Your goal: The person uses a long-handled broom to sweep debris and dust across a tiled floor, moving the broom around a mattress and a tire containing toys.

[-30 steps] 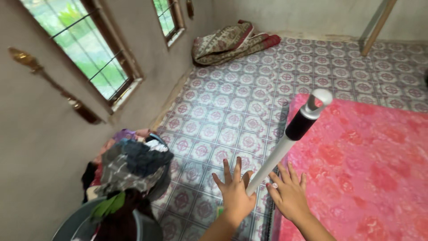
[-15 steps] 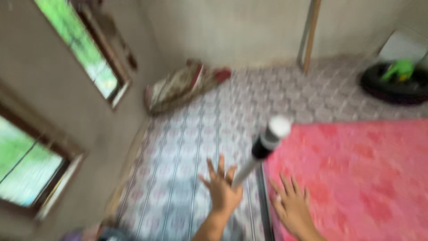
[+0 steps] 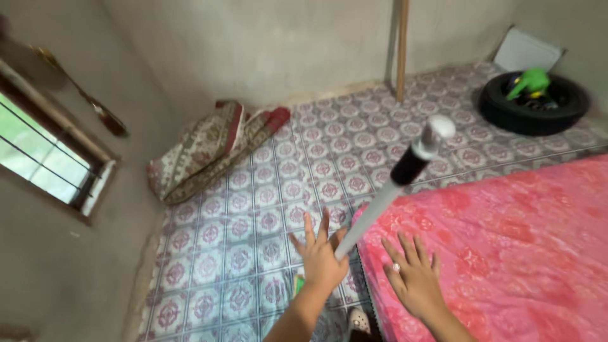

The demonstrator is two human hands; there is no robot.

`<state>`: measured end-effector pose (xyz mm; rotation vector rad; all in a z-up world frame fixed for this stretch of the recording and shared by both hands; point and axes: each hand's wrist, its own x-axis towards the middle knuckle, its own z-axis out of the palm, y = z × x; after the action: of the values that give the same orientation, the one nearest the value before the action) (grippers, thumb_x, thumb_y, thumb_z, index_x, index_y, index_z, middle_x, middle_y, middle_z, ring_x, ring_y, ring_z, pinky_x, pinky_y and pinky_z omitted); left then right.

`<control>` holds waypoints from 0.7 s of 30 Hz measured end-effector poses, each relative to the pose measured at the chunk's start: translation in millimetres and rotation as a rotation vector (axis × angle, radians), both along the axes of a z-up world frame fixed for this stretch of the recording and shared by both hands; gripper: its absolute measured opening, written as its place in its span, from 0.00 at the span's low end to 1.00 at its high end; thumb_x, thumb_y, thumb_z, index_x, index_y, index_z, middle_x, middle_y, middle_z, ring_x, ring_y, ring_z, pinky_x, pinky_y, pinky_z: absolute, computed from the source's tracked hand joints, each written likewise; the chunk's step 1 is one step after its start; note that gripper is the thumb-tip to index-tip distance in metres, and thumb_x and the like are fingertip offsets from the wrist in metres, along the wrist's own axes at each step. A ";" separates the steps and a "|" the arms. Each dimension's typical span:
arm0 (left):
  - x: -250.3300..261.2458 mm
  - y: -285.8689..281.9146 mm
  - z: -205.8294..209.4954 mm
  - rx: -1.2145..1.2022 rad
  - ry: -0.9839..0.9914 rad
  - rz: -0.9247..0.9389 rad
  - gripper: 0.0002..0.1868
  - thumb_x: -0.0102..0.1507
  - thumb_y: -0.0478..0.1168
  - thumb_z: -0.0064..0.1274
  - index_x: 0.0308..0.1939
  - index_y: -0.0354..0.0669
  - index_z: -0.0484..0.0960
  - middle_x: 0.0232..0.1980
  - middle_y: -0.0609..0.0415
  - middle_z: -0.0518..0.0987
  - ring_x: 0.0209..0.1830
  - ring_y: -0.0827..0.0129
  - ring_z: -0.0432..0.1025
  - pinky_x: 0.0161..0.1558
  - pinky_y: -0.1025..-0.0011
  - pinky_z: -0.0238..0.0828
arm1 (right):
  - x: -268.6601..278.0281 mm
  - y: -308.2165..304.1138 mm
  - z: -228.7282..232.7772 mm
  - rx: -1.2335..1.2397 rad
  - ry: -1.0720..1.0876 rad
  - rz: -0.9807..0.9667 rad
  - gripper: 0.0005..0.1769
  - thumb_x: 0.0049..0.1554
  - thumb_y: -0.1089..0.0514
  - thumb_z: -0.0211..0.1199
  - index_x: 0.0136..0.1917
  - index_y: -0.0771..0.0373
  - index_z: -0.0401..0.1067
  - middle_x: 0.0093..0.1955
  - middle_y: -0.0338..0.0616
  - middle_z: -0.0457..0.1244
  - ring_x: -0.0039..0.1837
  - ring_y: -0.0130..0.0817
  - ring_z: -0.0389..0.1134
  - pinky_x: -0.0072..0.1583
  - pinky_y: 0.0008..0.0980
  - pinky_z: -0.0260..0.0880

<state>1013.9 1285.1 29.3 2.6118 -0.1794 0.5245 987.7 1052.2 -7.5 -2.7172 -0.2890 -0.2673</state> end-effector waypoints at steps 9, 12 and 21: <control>159.1 4.9 21.4 -0.110 0.000 0.041 0.26 0.48 0.38 0.59 0.51 0.59 0.85 0.78 0.45 0.58 0.81 0.35 0.36 0.65 0.17 0.17 | 204.9 28.7 26.9 -0.171 -0.018 0.133 0.34 0.58 0.36 0.50 0.76 0.36 0.56 0.82 0.41 0.44 0.83 0.52 0.36 0.73 0.71 0.31; 201.4 11.9 21.2 -0.129 0.069 0.033 0.26 0.46 0.38 0.59 0.50 0.58 0.84 0.79 0.45 0.57 0.81 0.35 0.34 0.65 0.18 0.16 | 249.8 41.0 29.2 -0.069 -0.075 0.172 0.33 0.57 0.38 0.50 0.75 0.39 0.59 0.83 0.45 0.44 0.82 0.53 0.37 0.72 0.71 0.32; 386.8 52.0 -25.9 -0.024 0.038 -0.177 0.27 0.48 0.42 0.62 0.54 0.57 0.84 0.78 0.48 0.58 0.80 0.34 0.35 0.64 0.16 0.18 | 401.9 66.7 -7.1 -0.033 -0.132 0.083 0.33 0.56 0.40 0.54 0.75 0.42 0.62 0.81 0.46 0.47 0.81 0.58 0.38 0.73 0.68 0.33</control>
<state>1400.7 1337.0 3.3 2.5489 -0.3855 0.4116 1389.6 1118.9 -14.7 -2.7165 -0.4465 -0.4227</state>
